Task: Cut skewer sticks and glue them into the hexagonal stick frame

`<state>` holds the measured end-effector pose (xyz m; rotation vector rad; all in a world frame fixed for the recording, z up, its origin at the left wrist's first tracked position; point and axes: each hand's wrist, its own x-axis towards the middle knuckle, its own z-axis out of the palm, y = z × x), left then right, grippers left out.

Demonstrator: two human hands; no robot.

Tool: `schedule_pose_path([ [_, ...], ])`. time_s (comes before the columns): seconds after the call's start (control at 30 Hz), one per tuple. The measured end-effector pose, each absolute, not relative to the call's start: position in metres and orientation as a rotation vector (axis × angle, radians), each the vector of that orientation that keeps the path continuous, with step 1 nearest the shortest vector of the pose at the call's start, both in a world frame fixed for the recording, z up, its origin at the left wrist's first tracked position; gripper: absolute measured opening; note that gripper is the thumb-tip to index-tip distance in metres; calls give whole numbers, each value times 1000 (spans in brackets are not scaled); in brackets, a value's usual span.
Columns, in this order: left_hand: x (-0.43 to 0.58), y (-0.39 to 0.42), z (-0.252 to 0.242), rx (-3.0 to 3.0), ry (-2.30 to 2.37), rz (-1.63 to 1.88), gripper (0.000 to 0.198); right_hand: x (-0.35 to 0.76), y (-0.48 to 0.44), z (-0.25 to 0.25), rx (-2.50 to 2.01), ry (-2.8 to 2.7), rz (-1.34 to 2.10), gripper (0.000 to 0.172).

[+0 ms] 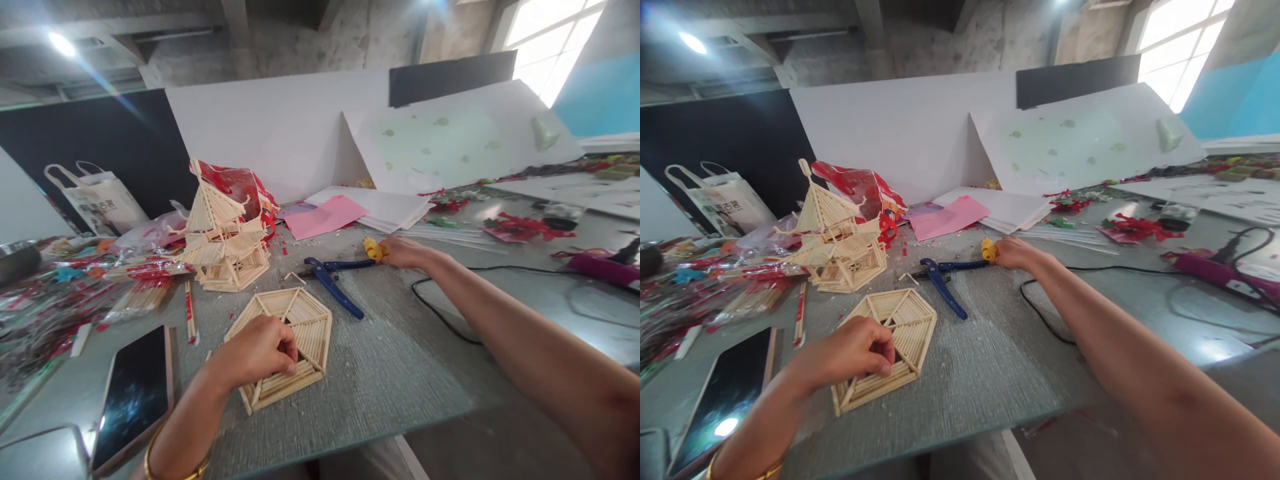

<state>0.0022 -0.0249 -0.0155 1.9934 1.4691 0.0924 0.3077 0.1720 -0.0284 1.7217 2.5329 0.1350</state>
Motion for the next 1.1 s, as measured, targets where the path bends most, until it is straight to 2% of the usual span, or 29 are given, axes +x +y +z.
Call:
schedule_pose_path([
  [0.63,0,-24,-17,2081,1429,89,12,306,168,-24,1700,2519,101,31],
  [1.1,-4,-26,-11,2029,1407,55,16,309,176,-29,1685,2531,129,24],
])
